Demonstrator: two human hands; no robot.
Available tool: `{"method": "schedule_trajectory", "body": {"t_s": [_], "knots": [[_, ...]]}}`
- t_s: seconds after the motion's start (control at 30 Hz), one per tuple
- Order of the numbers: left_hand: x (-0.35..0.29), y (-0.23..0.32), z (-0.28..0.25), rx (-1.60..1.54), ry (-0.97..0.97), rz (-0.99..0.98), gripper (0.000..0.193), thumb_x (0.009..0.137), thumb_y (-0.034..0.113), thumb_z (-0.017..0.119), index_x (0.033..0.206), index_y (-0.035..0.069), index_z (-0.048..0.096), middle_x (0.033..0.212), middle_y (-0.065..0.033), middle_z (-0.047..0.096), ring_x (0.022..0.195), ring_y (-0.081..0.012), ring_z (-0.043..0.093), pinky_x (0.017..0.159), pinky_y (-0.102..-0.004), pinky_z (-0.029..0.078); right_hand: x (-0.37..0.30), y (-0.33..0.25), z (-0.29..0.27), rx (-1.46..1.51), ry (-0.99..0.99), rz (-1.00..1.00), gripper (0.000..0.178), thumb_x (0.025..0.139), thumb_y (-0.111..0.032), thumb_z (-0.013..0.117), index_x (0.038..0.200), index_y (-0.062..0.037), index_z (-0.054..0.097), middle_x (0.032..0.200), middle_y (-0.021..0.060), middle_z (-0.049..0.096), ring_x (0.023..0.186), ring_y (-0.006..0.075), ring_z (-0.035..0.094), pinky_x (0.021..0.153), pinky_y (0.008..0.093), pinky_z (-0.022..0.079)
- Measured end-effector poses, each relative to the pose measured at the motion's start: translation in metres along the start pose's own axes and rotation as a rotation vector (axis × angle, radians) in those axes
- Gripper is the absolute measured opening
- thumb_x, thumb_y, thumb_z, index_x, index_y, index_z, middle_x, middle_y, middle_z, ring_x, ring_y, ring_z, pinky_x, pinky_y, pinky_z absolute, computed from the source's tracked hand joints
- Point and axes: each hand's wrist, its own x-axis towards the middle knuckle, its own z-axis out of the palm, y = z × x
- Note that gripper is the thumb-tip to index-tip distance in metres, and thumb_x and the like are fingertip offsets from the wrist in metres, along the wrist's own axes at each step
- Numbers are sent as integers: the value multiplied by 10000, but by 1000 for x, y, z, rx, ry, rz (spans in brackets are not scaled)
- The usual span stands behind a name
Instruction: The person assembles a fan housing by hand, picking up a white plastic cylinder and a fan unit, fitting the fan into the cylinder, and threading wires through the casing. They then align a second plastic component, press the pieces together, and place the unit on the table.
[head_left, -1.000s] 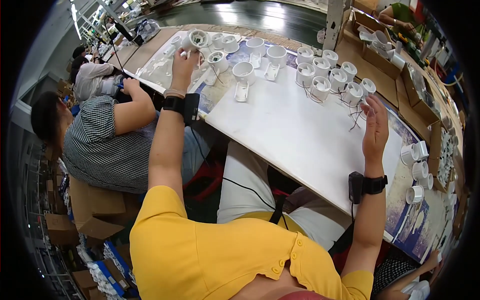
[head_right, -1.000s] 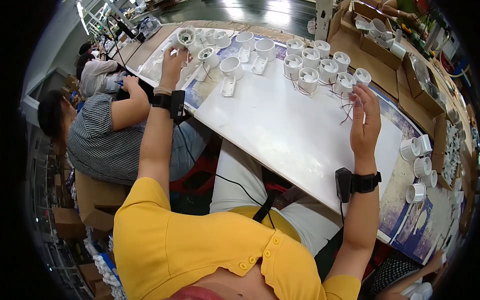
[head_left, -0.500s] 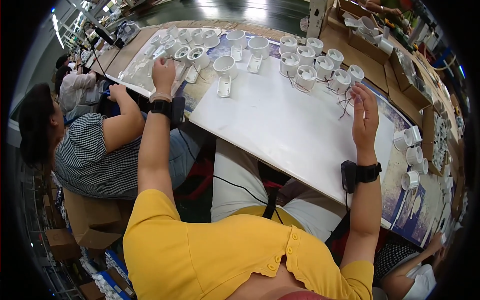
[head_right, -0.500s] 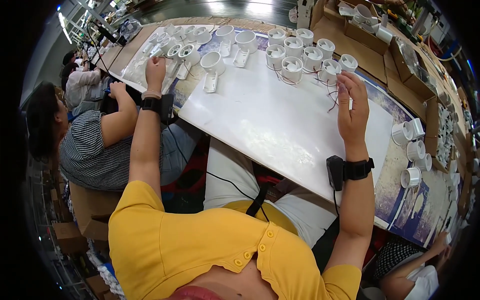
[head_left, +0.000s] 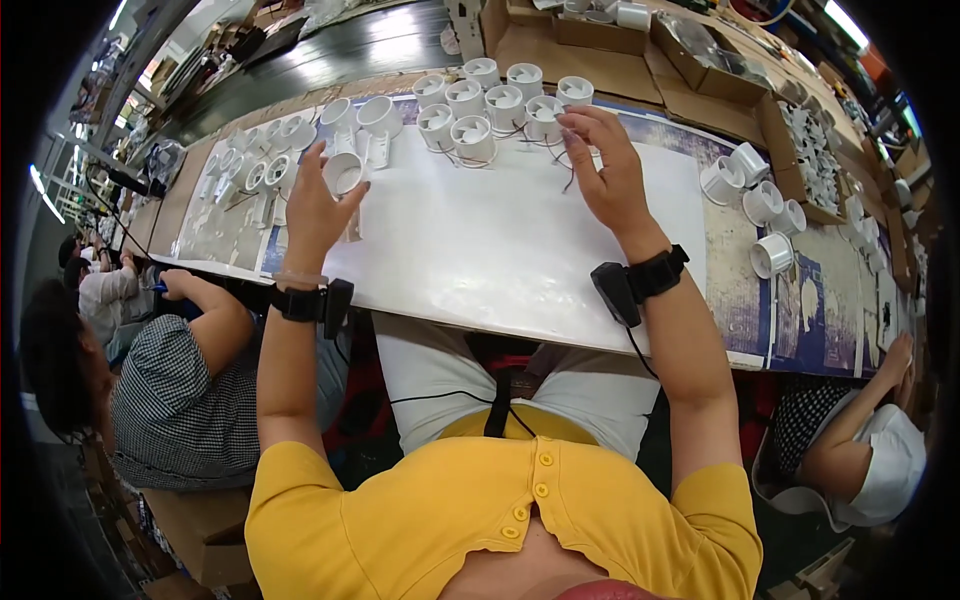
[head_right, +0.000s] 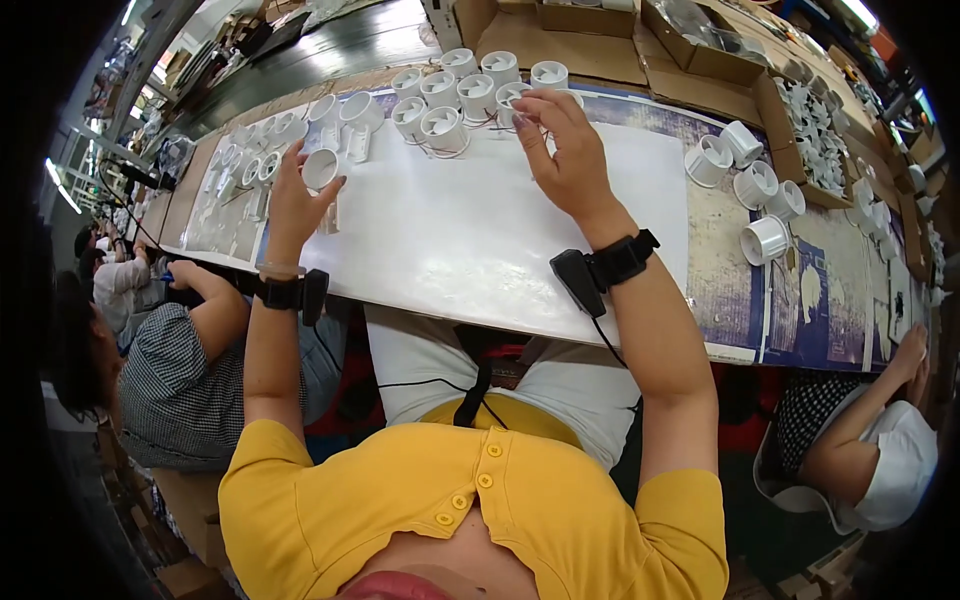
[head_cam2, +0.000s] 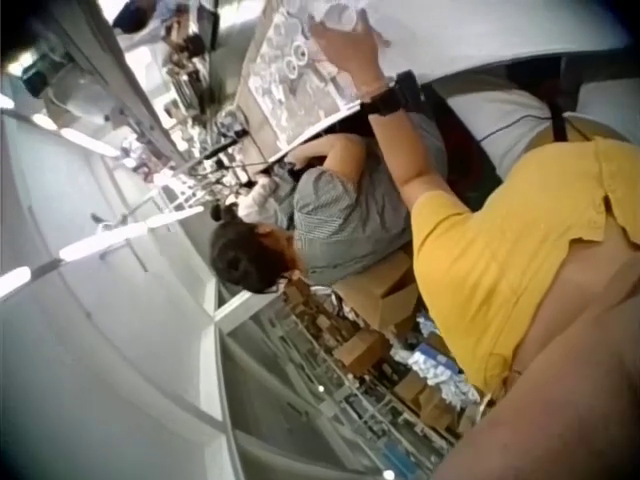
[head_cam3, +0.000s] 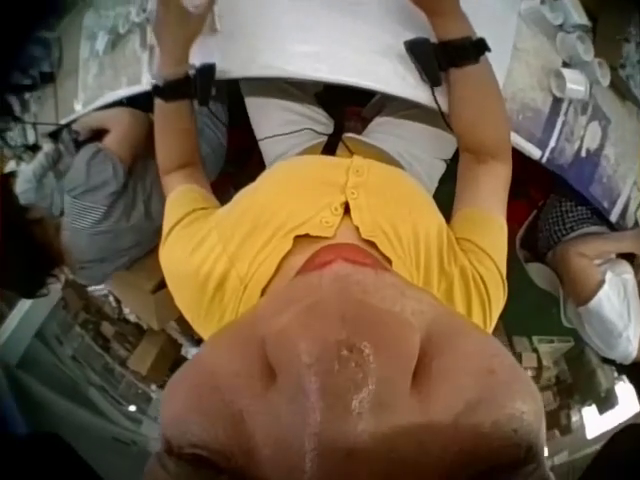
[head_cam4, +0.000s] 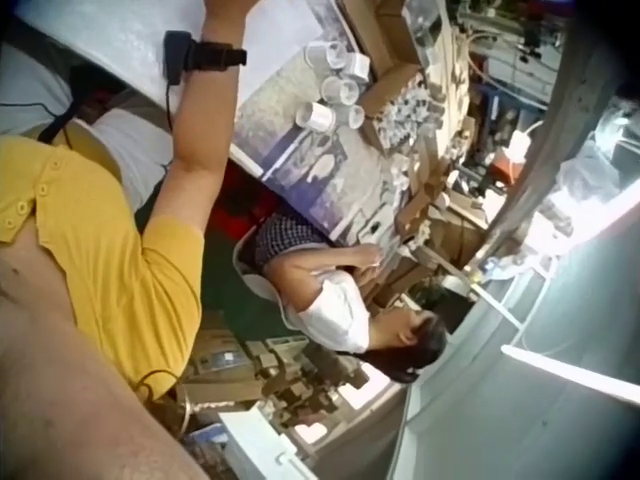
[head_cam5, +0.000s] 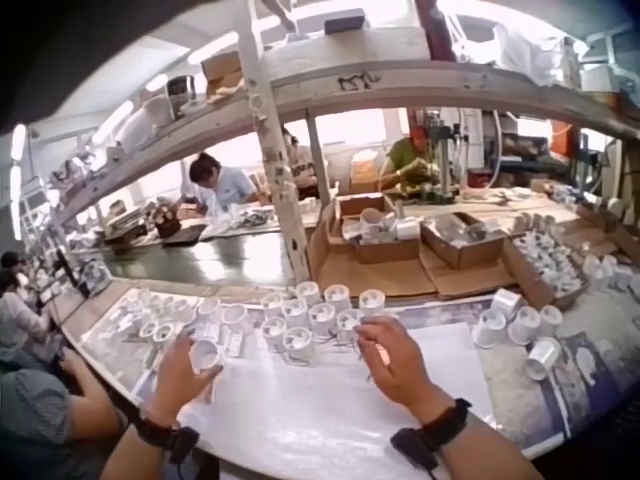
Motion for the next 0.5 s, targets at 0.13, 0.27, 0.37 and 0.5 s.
{"method": "schedule_trajectory", "body": {"t_s": [0.13, 0.27, 0.37, 0.5], "knots": [[3, 83, 11, -326, 119, 327, 804, 645, 196, 838, 1292, 44, 386, 1151, -171, 565, 990, -334, 580, 842, -386, 486, -4, -8, 7, 524, -237, 341, 318, 960, -153, 513, 1251, -22, 506, 1193, 97, 565, 1010, 167, 570, 860, 280, 463], [8, 133, 43, -362, 89, 497, 830, 637, 202, 846, 1304, 54, 375, 1143, -149, 567, 1042, -304, 565, 870, -369, 474, -7, -11, 16, 646, -341, 385, 407, 967, -180, 515, 1331, -27, 418, 1235, 82, 536, 1055, 149, 548, 872, 272, 463], [14, 149, 60, -310, 156, 535, 875, 617, 216, 864, 1321, 65, 365, 1168, -147, 561, 1108, -293, 535, 896, -379, 464, -2, 1, 12, 603, -365, 372, 418, 963, -176, 520, 1341, -36, 410, 1247, 81, 526, 1088, 149, 532, 879, 271, 461], [28, 151, 63, -628, 61, 535, 814, 727, 419, 778, 1332, 66, 363, 1191, -138, 550, 1136, -296, 512, 908, -390, 458, -2, 7, 3, 500, -310, 282, 434, 959, -172, 528, 1351, -41, 397, 1258, 79, 517, 1119, 146, 515, 882, 272, 461]]}}
